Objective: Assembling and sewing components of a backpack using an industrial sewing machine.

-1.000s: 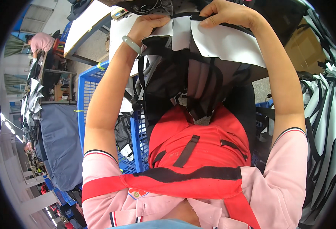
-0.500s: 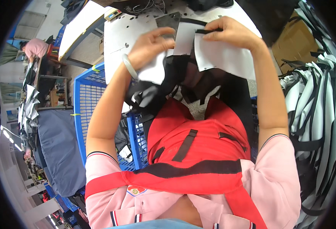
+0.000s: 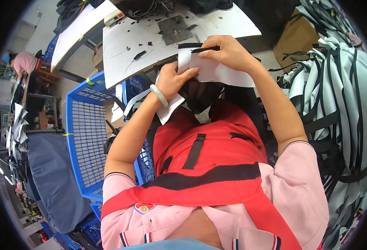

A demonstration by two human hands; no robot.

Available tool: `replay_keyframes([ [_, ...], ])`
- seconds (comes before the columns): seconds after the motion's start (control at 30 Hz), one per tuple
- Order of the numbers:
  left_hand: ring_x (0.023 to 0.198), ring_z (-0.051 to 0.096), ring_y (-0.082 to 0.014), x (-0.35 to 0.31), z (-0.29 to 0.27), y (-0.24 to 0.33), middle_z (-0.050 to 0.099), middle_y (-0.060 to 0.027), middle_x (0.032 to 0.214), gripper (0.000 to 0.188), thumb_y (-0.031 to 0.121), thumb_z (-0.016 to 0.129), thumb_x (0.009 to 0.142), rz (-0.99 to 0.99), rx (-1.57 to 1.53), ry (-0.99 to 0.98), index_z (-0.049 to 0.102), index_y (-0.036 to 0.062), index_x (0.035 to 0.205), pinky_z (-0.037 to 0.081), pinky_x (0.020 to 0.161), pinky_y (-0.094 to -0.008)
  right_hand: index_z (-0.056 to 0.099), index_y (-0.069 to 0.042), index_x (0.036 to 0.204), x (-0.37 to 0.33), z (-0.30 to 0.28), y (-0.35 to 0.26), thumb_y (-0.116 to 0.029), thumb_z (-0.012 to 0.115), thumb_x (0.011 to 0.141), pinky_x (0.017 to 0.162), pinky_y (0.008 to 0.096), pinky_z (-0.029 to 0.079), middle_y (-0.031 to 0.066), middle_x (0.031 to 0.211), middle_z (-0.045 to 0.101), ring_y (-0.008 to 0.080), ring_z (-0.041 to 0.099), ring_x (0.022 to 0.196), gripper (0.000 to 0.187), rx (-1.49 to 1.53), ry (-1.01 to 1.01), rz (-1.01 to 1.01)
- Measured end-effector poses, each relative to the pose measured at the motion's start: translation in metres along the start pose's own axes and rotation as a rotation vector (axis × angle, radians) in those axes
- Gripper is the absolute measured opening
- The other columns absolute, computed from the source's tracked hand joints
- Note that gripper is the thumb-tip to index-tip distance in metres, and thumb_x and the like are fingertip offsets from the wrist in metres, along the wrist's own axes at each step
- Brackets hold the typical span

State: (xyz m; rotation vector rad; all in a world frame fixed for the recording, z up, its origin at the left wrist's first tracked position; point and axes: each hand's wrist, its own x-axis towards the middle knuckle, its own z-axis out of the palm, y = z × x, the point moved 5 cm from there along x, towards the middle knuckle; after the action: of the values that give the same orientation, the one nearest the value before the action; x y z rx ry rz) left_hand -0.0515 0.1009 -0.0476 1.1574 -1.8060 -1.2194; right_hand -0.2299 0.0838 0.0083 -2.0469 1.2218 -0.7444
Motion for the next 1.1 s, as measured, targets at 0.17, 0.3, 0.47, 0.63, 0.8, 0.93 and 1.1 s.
replay_keyframes([
  [0.17,0.054,0.047,-0.0071,0.014,-0.016,-0.024,0.055,-0.0006,0.065,0.042,0.04,0.068,0.087,-0.059,-0.234,0.022,0.065,-0.0024,0.086,0.038,0.048,-0.0247,0.065,0.002,0.093,0.024,-0.011,-0.004,-0.018,0.069,0.083,0.075,0.0224,0.043,0.0006,0.088,0.062,0.0109,0.055,0.08,0.022,0.027,0.094,-0.11],
  [0.3,0.048,0.038,-0.0068,0.023,-0.02,-0.017,0.042,0.0032,0.055,0.045,0.043,0.064,0.089,-0.08,-0.315,0.02,0.063,-0.0016,0.089,0.032,0.042,-0.024,0.066,0.002,0.094,0.046,-0.02,0.008,-0.021,0.067,0.084,0.073,0.0257,0.043,0.0011,0.079,0.062,0.0095,0.054,0.076,0.024,0.038,0.005,0.113],
  [0.47,0.043,0.037,-0.0101,0.041,-0.032,-0.029,0.037,0.0027,0.052,0.041,0.04,0.058,0.094,-0.191,-0.461,0.028,0.064,-0.0008,0.094,0.031,0.042,-0.0264,0.065,0.0,0.083,0.078,-0.03,-0.001,-0.029,0.066,0.083,0.061,0.026,0.037,0.0001,0.068,0.053,0.0086,0.044,0.065,0.029,-0.031,0.067,0.041],
  [0.63,0.039,0.039,-0.0142,0.047,-0.036,-0.031,0.035,0.0019,0.049,0.039,0.037,0.053,0.097,-0.239,-0.584,0.007,0.062,-0.0006,0.098,0.032,0.042,-0.0284,0.064,0.0,0.083,0.098,-0.033,-0.003,-0.032,0.068,0.08,0.062,0.0269,0.039,0.0018,0.068,0.054,0.0111,0.045,0.063,0.033,-0.122,0.049,0.039],
  [0.8,0.038,0.041,-0.0167,0.061,-0.038,-0.029,0.035,0.0001,0.048,0.041,0.038,0.048,0.098,-0.198,-0.535,-0.007,0.055,0.0027,0.079,0.036,0.043,-0.0303,0.063,0.0,0.083,0.115,-0.039,0.012,-0.03,0.068,0.084,0.064,0.0248,0.039,-0.0021,0.071,0.053,0.006,0.043,0.067,0.031,-0.106,0.018,0.021],
  [0.93,0.037,0.042,-0.0167,0.066,-0.045,-0.035,0.038,-0.0005,0.047,0.039,0.036,0.054,0.095,-0.172,-0.602,-0.007,0.052,0.0048,0.073,0.034,0.04,-0.0304,0.064,0.001,0.089,0.125,-0.036,0.008,-0.032,0.068,0.084,0.069,0.0255,0.042,0.0001,0.075,0.057,0.0079,0.047,0.07,0.034,-0.087,0.014,0.112],
  [1.1,0.037,0.041,-0.017,0.061,-0.043,-0.039,0.038,-0.0009,0.048,0.038,0.036,0.054,0.095,-0.208,-0.594,0.032,0.052,0.0047,0.074,0.034,0.04,-0.0306,0.065,0.0,0.091,0.129,-0.032,0.015,-0.032,0.068,0.083,0.071,0.0253,0.042,0.0007,0.078,0.059,0.0082,0.049,0.073,0.034,-0.09,-0.029,0.081],
])
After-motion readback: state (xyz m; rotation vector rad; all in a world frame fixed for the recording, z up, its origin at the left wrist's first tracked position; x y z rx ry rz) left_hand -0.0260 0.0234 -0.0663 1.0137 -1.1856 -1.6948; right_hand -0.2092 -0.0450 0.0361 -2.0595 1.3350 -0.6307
